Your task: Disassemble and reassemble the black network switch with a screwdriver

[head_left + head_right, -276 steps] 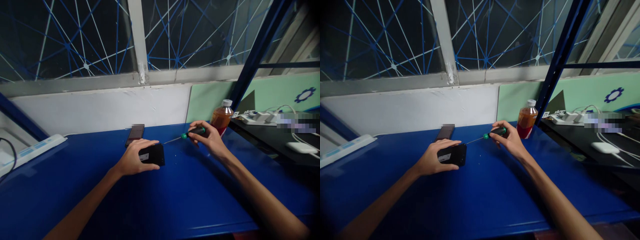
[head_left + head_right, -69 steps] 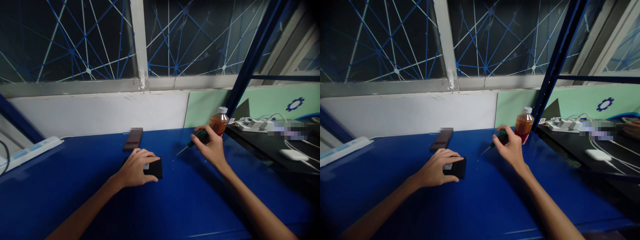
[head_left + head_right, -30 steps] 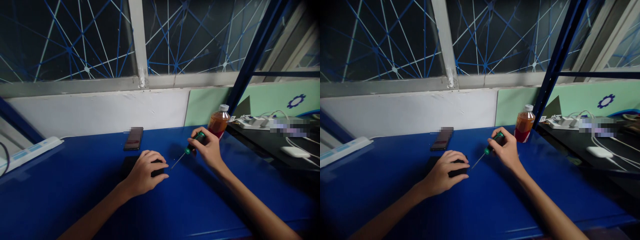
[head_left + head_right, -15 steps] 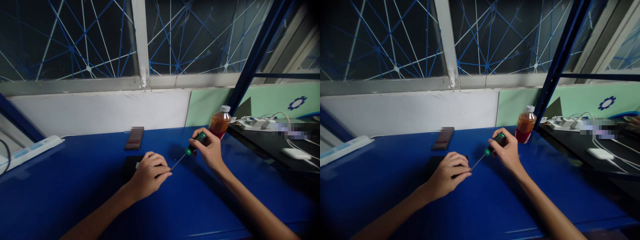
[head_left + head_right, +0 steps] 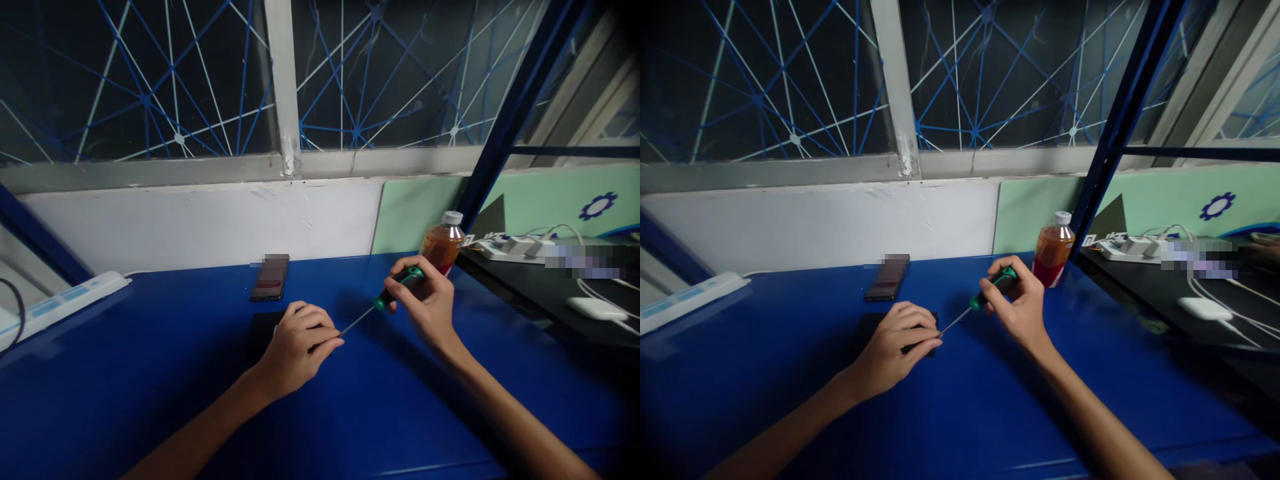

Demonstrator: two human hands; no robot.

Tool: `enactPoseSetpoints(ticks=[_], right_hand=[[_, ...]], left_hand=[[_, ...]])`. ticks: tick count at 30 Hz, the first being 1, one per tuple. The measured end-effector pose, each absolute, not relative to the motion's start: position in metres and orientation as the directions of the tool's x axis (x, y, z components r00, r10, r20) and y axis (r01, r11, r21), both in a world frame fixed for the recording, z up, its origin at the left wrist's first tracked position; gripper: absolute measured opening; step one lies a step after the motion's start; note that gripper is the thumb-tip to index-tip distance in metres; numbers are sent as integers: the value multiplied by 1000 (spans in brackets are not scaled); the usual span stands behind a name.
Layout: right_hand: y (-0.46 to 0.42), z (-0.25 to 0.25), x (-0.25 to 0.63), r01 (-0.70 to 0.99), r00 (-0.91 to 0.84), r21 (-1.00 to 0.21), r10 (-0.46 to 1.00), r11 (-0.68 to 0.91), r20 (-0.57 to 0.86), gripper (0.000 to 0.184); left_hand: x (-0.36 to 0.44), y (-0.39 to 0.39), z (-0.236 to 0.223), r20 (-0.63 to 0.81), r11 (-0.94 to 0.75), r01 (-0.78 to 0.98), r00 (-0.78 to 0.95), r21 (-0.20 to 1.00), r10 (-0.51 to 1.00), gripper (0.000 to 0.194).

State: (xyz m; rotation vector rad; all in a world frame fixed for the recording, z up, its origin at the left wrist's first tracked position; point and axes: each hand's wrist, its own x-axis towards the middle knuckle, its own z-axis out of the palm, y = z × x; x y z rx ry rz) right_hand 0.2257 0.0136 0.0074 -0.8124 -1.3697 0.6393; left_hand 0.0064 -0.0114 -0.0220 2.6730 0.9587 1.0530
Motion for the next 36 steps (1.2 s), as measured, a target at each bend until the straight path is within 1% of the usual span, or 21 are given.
enactPoseSetpoints(ticks=[2, 3, 8, 10, 11, 13, 16, 21, 25, 29, 32, 36], right_hand=[[15, 7, 226, 73, 115, -811, 803, 580, 584, 16], [15, 7, 227, 80, 115, -814, 806, 575, 581, 15], [19, 7, 232, 107, 118, -827, 818, 553, 562, 16], [21, 6, 234, 113, 120, -830, 821, 547, 558, 16], [21, 6, 235, 116, 118, -831, 823, 545, 556, 16], [22, 6, 236, 124, 109, -831, 825, 542, 554, 17], [21, 7, 236, 136, 99, -828, 824, 545, 558, 16], [20, 10, 233, 120, 125, -822, 813, 556, 568, 17], [18, 13, 231, 91, 174, -808, 790, 582, 588, 17], [15, 15, 228, 71, 158, -812, 797, 579, 582, 17], [14, 16, 226, 58, 133, -812, 801, 581, 583, 17], [13, 15, 225, 53, 128, -813, 803, 581, 582, 17]], left_hand=[[6, -12, -20, 543, -777, 542, 568, 320, 619, 11], [5, -13, -20, 520, -766, 559, 573, 316, 633, 15], [-5, -9, -19, 357, -727, 639, 637, 250, 683, 64], [-11, -5, -20, 311, -712, 668, 644, 217, 699, 73], [-14, -3, -21, 294, -703, 680, 642, 208, 708, 73], [-19, 0, -23, 253, -691, 686, 644, 229, 722, 70], [-21, 3, -23, 244, -674, 689, 628, 267, 739, 67], [-22, 4, -19, 311, -678, 657, 602, 331, 735, 66], [-25, 6, -13, 401, -673, 622, 541, 400, 739, 64], [-28, 7, -7, 453, -671, 589, 496, 452, 741, 60], [-28, 6, -4, 476, -670, 580, 474, 464, 741, 59], [-27, 6, -3, 499, -685, 579, 477, 442, 724, 58]])
